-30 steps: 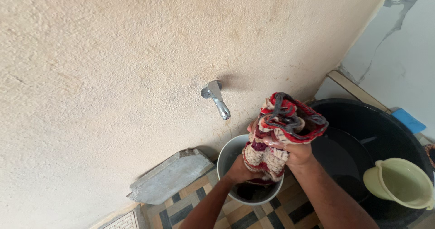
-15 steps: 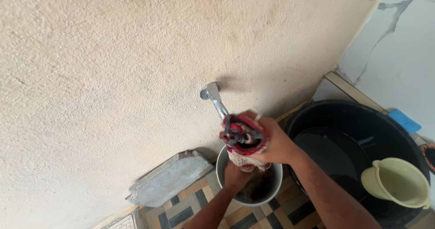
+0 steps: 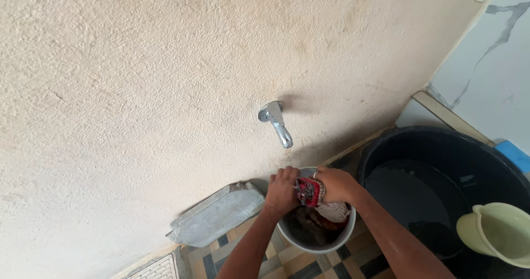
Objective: The person washes a cloth by hand in a bucket of water, wringing it out and rinsing it.
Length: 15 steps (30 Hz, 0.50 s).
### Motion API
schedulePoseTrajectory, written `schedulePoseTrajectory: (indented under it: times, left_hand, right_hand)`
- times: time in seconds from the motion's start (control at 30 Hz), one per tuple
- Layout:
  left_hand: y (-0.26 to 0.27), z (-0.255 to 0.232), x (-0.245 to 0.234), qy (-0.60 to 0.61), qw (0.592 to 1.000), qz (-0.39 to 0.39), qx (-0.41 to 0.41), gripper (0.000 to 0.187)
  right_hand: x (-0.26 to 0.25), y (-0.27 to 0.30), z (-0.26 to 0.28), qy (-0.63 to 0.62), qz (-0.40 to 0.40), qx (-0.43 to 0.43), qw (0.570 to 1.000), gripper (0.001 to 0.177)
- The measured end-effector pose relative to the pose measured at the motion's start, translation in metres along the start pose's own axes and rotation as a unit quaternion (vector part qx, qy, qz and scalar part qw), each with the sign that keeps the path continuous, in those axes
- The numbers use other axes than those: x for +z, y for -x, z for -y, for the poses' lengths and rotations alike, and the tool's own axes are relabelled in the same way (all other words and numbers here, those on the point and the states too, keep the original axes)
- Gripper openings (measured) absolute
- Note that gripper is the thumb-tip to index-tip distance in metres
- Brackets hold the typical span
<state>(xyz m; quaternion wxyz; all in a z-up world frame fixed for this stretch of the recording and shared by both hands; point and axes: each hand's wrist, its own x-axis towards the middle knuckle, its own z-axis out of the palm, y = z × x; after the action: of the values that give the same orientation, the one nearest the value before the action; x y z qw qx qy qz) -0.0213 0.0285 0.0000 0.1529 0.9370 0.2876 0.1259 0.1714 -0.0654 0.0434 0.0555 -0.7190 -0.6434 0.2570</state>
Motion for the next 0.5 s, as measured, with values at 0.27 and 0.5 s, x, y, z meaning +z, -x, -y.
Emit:
schedulePoseTrajectory:
  times: [0.27,0.5]
  left_hand:
    - [0.01,0.023,0.022,0.249,0.959,-0.091,-0.099,0.037]
    - [0.007,0.026,0.036,0.184,0.969,-0.108,-0.124,0.034]
  right_hand:
    - [0.13,-0.033,-0.001,0.094,0.057,0.039,0.993,0.053]
    - [0.203,-0.082,-0.029,0.28,0.127,-0.035,0.951,0.038]
